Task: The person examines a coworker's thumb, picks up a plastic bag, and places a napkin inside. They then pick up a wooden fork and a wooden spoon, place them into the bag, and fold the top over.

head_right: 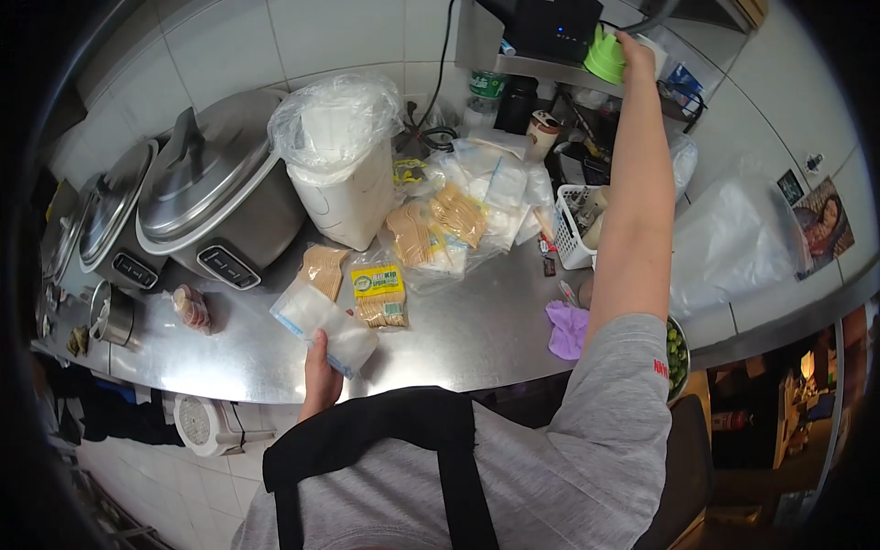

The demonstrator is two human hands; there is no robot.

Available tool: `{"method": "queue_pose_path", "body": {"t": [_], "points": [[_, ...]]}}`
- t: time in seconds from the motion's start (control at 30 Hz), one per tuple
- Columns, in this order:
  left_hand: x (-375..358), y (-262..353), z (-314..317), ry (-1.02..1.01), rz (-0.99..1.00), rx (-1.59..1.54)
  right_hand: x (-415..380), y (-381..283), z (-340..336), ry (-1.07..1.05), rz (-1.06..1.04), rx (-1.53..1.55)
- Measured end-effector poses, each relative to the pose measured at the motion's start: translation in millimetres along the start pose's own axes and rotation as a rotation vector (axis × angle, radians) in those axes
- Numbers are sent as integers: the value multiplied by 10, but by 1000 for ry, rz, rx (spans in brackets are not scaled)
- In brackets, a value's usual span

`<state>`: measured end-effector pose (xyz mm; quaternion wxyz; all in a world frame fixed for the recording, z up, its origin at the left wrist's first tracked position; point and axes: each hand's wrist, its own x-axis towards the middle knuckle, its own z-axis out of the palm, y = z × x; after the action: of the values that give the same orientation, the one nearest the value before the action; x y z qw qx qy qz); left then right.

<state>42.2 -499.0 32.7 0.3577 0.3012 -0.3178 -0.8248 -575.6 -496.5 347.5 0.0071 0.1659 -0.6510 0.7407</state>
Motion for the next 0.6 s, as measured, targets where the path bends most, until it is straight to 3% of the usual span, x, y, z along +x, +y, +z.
{"method": "queue_pose_path", "body": {"t": [0.13,0.2,0.23,0.33,0.5,0.6], "points": [[-92,66,68,3,74,7,121,50,181,177,-101,210],[-110,52,47,28,91,6,-214,-7,356,533,-324,228],[-117,40,22,41,86,10,-327,-19,398,522,-319,233],[-148,43,35,54,81,24,-555,-36,404,716,-667,258],[-131,22,32,56,42,34,-574,151,303,691,-722,226],[-110,35,34,47,23,27,-498,328,219,578,-591,219]]}}
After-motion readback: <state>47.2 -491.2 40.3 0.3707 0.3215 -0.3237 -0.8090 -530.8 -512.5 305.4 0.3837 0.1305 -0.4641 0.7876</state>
